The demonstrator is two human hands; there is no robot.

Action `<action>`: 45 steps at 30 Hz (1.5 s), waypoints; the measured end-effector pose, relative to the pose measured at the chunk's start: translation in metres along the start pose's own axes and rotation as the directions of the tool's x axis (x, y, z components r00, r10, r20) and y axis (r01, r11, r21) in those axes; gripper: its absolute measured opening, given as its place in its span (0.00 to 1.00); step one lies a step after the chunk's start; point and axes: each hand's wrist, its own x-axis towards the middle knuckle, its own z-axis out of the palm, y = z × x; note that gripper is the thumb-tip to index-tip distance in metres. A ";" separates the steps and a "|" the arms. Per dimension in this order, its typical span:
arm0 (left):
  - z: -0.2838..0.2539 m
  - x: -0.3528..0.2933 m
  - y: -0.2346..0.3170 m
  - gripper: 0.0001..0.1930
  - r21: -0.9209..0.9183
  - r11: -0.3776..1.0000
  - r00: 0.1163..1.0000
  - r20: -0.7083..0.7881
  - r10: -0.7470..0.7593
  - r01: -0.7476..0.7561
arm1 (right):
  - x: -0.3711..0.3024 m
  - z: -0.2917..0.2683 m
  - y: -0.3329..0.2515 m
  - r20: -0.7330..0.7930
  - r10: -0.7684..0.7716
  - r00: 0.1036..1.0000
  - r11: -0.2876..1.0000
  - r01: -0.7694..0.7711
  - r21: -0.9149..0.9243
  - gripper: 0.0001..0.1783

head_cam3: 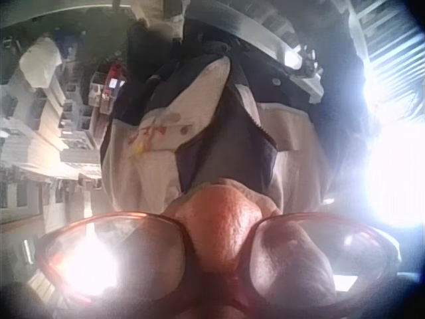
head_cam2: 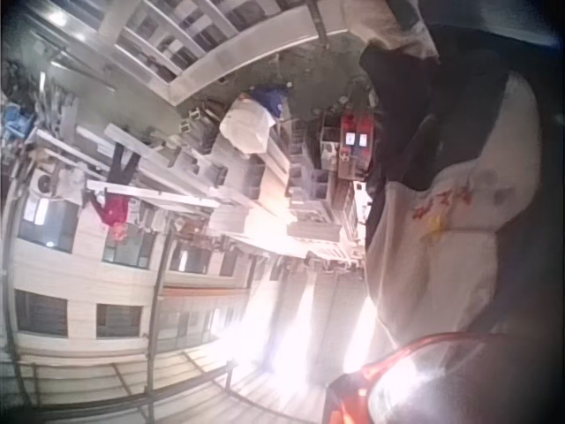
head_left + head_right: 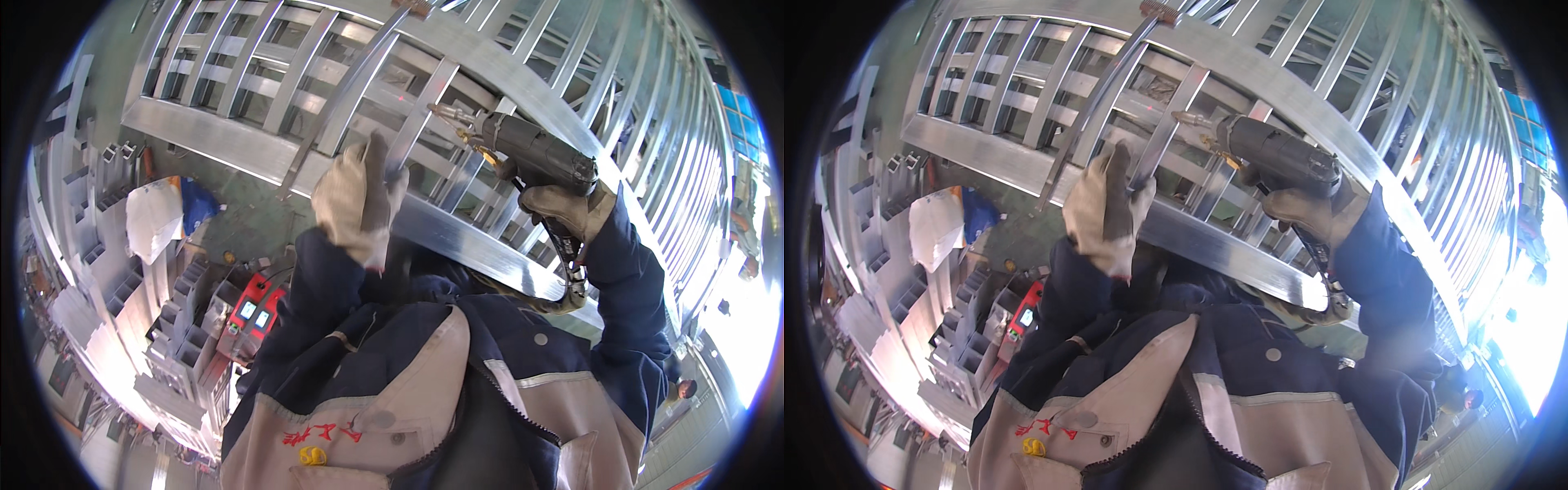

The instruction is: The person welds a metal frame using a handheld welding torch, producing sparks along the seams. They repeatedly reposition the frame and adjust their grip while welding different sections.

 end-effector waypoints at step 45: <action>-0.005 -0.119 -0.022 0.18 -0.321 0.785 0.774 0.561 -0.293 0.530 | 0.022 0.025 0.071 0.361 0.082 0.929 0.979 -0.144 0.147 0.34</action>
